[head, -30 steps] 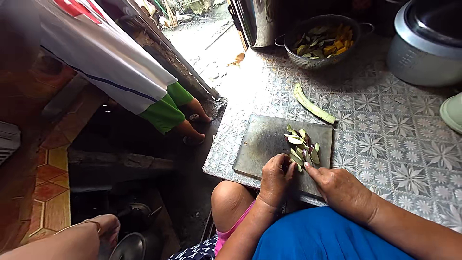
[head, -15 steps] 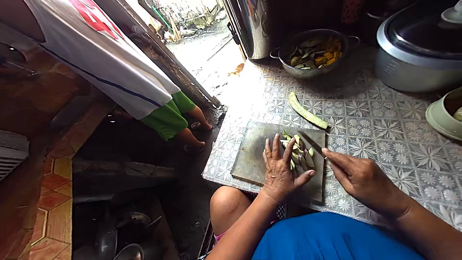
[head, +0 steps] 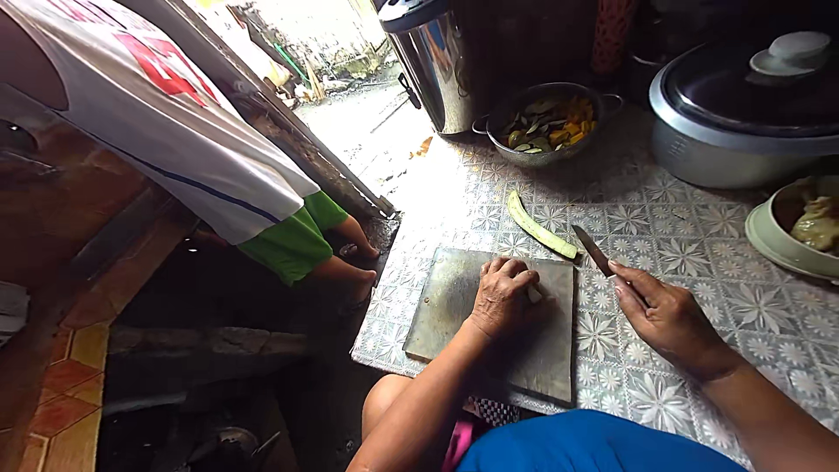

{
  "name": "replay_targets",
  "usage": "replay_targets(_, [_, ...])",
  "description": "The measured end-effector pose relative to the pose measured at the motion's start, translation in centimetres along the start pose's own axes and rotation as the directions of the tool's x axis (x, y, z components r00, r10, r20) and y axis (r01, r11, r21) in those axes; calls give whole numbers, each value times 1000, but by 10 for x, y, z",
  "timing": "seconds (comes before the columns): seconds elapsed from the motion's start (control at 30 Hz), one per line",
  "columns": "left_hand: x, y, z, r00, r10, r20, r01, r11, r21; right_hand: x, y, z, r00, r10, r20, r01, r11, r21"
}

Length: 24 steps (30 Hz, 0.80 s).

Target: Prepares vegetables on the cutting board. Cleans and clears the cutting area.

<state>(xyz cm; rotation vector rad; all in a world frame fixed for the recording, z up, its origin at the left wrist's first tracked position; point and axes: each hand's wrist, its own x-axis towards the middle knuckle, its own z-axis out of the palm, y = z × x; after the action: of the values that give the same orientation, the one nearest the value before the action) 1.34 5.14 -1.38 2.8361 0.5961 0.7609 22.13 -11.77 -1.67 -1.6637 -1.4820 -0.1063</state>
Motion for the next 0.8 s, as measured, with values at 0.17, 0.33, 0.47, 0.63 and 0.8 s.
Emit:
replay_targets(0.17, [7, -15, 7, 991, 29, -129, -34, 999, -36, -5, 12, 11, 1000, 10, -10, -9, 1000, 28])
replay_targets(0.33, [6, -20, 8, 977, 36, -208, -49, 997, -56, -5, 15, 14, 997, 72, -8, -71, 994, 80])
replay_targets(0.47, [5, -21, 6, 954, -15, -299, -31, 988, -151, -3, 16, 18, 986, 163, -37, -155, 975, 159])
replay_targets(0.63, [9, -26, -1, 899, -362, -246, 202, 842, -500, 0, 20, 21, 958, 278, -68, -242, 915, 322])
replay_targets(0.8, [60, -26, -42, 639, -742, 205, 399, 92, -912, 1, 20, 25, 954, 286, -94, -247, 922, 298])
